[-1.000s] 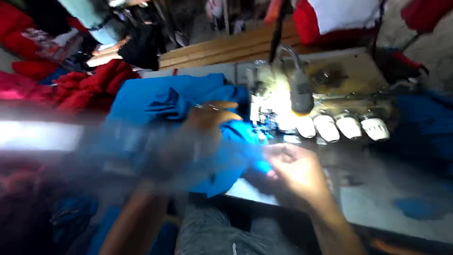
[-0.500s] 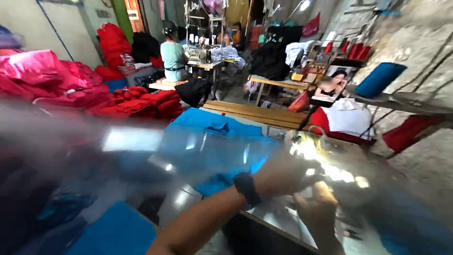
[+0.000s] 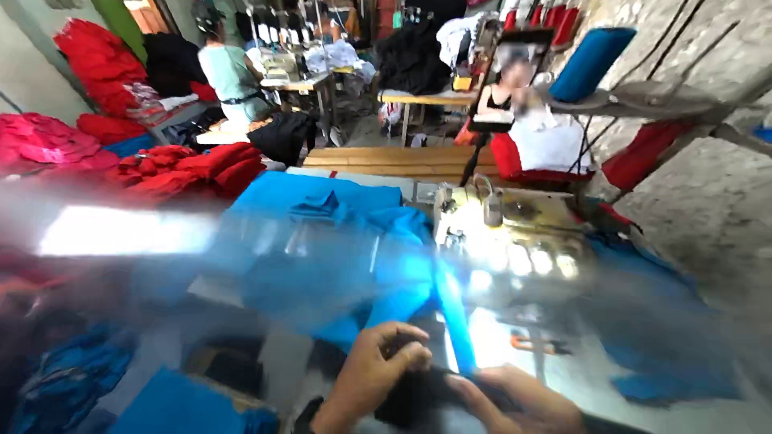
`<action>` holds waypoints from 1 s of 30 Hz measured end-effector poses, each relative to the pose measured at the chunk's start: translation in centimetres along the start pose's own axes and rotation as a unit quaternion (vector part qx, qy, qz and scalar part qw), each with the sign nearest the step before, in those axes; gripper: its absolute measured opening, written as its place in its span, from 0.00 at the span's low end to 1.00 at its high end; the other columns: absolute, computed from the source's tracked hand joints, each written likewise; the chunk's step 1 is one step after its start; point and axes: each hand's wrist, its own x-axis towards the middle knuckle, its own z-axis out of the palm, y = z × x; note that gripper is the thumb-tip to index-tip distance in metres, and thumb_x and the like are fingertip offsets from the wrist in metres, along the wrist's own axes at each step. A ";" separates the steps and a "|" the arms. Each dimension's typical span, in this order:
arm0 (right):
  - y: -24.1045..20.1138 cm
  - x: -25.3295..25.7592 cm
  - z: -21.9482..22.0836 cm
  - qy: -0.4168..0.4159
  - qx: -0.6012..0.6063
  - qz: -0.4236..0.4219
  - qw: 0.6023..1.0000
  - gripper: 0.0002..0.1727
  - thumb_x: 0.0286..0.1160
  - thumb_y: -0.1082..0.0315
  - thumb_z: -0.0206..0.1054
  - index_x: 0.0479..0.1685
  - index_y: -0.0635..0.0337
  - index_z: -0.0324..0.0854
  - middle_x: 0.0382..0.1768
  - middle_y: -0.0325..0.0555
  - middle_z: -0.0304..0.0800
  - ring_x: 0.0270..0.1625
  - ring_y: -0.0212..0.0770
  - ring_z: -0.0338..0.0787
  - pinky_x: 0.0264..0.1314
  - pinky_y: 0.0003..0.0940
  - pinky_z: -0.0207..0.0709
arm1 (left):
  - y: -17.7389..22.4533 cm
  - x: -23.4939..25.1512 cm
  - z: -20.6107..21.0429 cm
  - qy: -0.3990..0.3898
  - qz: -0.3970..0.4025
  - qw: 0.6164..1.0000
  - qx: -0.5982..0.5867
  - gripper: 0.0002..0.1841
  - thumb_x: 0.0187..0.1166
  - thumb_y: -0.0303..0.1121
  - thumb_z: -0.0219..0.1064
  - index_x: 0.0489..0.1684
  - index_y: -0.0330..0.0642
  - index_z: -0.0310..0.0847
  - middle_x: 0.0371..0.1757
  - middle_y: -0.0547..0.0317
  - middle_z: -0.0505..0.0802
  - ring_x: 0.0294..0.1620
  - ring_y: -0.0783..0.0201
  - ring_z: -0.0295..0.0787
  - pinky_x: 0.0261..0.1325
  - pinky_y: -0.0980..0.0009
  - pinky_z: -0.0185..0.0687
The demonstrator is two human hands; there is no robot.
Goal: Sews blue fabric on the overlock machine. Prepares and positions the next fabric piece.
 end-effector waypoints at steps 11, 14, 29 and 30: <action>0.7 -1.5 1.8 0.077 -0.037 0.089 0.992 0.20 0.69 0.56 0.80 0.55 0.58 0.89 0.35 0.30 0.97 0.35 0.21 0.94 0.41 0.17 0.90 | 0.2 5.0 5.2 0.128 -0.149 0.947 -0.255 0.21 0.84 0.20 0.61 0.76 0.37 0.72 0.44 0.43 0.94 0.42 0.57 0.95 0.52 0.62 0.92; 0.8 -0.7 1.9 0.028 0.076 0.221 0.972 0.11 0.67 0.61 0.81 0.42 0.59 0.93 0.31 0.35 0.97 0.32 0.27 0.95 0.36 0.23 0.91 | -0.5 5.0 5.2 0.121 -0.137 0.954 -0.237 0.26 0.84 0.20 0.62 0.82 0.41 0.67 0.46 0.39 0.94 0.45 0.53 0.96 0.54 0.59 0.92; 0.4 -1.4 1.9 -0.066 -0.008 0.142 0.988 0.10 0.79 0.58 0.71 0.36 0.49 0.97 0.36 0.26 0.98 0.44 0.23 0.95 0.79 0.39 0.78 | -1.1 4.8 4.4 0.151 -0.091 0.944 -0.279 0.20 0.78 0.20 0.70 0.65 0.43 0.71 0.43 0.48 0.94 0.41 0.58 0.96 0.46 0.65 0.93; 0.5 -1.5 1.9 -0.065 -0.008 0.141 0.988 0.11 0.79 0.57 0.71 0.37 0.49 0.97 0.36 0.26 0.98 0.43 0.23 0.95 0.81 0.41 0.77 | -1.2 4.9 4.5 0.156 -0.091 0.942 -0.282 0.20 0.77 0.19 0.70 0.64 0.43 0.72 0.42 0.47 0.95 0.40 0.58 0.96 0.46 0.65 0.93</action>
